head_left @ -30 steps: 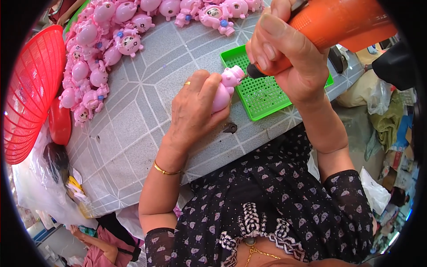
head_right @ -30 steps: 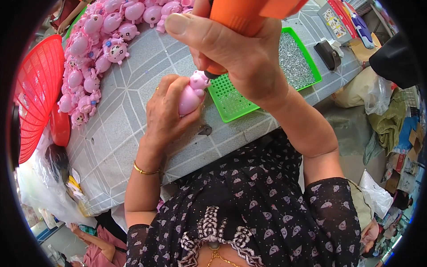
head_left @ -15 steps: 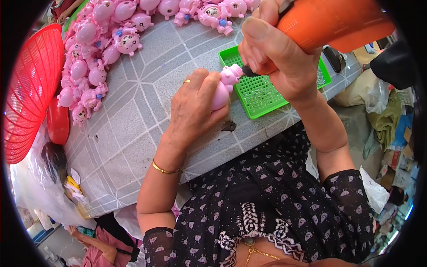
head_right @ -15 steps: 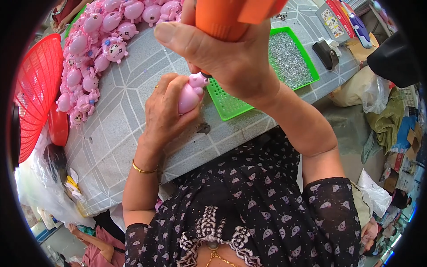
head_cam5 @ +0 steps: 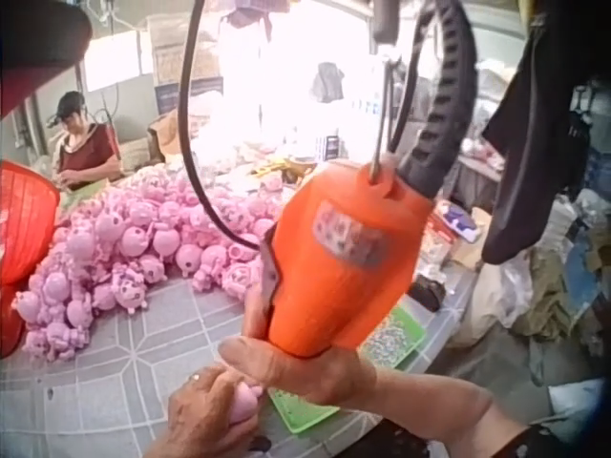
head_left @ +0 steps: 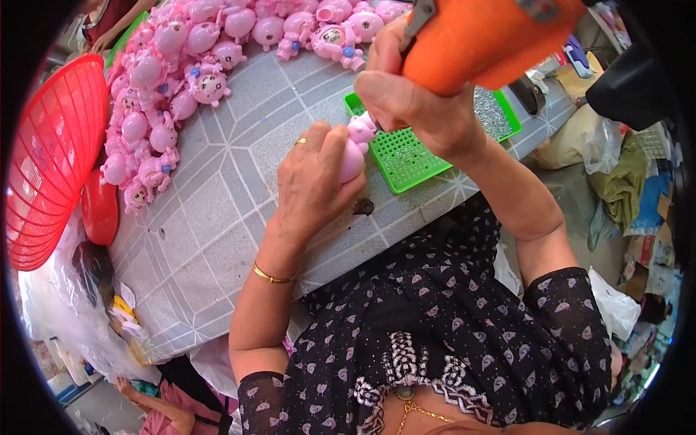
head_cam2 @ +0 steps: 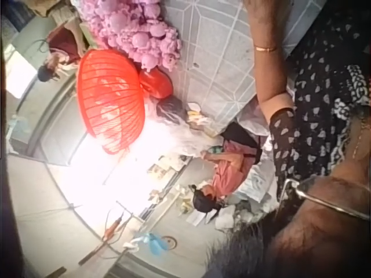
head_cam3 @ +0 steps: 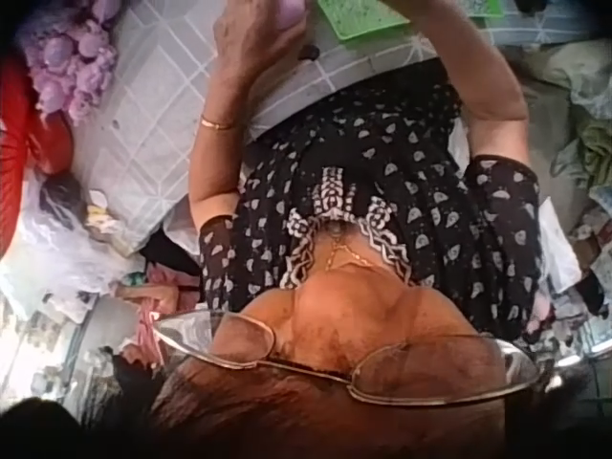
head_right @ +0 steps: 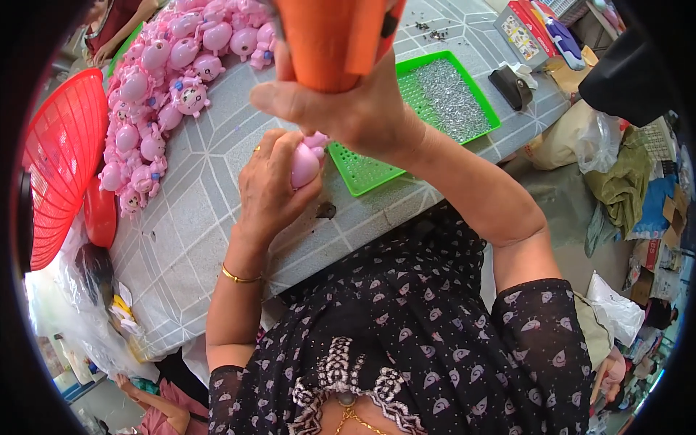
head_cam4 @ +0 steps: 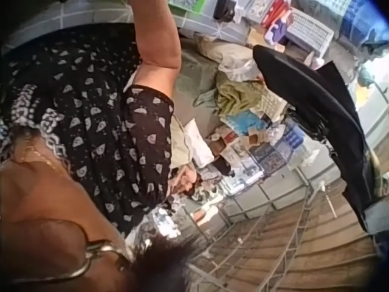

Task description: Assembling small pink plastic pig toys using a power screwdriver.

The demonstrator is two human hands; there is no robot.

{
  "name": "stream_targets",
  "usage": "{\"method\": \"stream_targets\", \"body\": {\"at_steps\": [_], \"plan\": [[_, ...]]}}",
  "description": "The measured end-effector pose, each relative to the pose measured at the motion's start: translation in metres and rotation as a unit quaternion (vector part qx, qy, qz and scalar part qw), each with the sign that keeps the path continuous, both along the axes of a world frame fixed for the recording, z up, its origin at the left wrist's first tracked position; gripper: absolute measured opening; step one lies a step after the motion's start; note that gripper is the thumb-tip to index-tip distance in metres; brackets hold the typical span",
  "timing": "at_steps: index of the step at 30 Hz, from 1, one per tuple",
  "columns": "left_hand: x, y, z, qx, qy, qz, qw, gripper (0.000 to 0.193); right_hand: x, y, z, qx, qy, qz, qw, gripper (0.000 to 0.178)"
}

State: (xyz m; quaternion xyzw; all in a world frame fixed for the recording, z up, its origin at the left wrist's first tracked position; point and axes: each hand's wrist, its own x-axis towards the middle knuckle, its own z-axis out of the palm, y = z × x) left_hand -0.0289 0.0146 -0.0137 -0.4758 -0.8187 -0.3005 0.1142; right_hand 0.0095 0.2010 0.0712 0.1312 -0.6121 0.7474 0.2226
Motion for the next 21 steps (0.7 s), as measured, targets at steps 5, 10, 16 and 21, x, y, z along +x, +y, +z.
{"method": "stream_targets", "body": {"at_steps": [5,10,16,21], "plan": [[-0.002,-0.004,-0.003,0.008,-0.010,0.007,1.000,0.055,-0.005,0.027,0.005,0.040,0.096,-0.177,0.979,0.016],[-0.004,0.000,-0.005,0.040,-0.016,0.011,0.999,0.047,-0.022,0.061,-0.022,-0.018,0.015,-0.196,0.980,0.016],[-0.008,-0.001,-0.009,0.054,-0.020,0.016,0.998,0.050,-0.037,0.061,-0.040,0.004,0.011,-0.219,0.976,0.016],[-0.010,0.000,-0.012,0.061,-0.015,0.015,0.998,0.052,-0.041,0.059,-0.044,0.016,0.010,-0.211,0.977,0.016]]}}
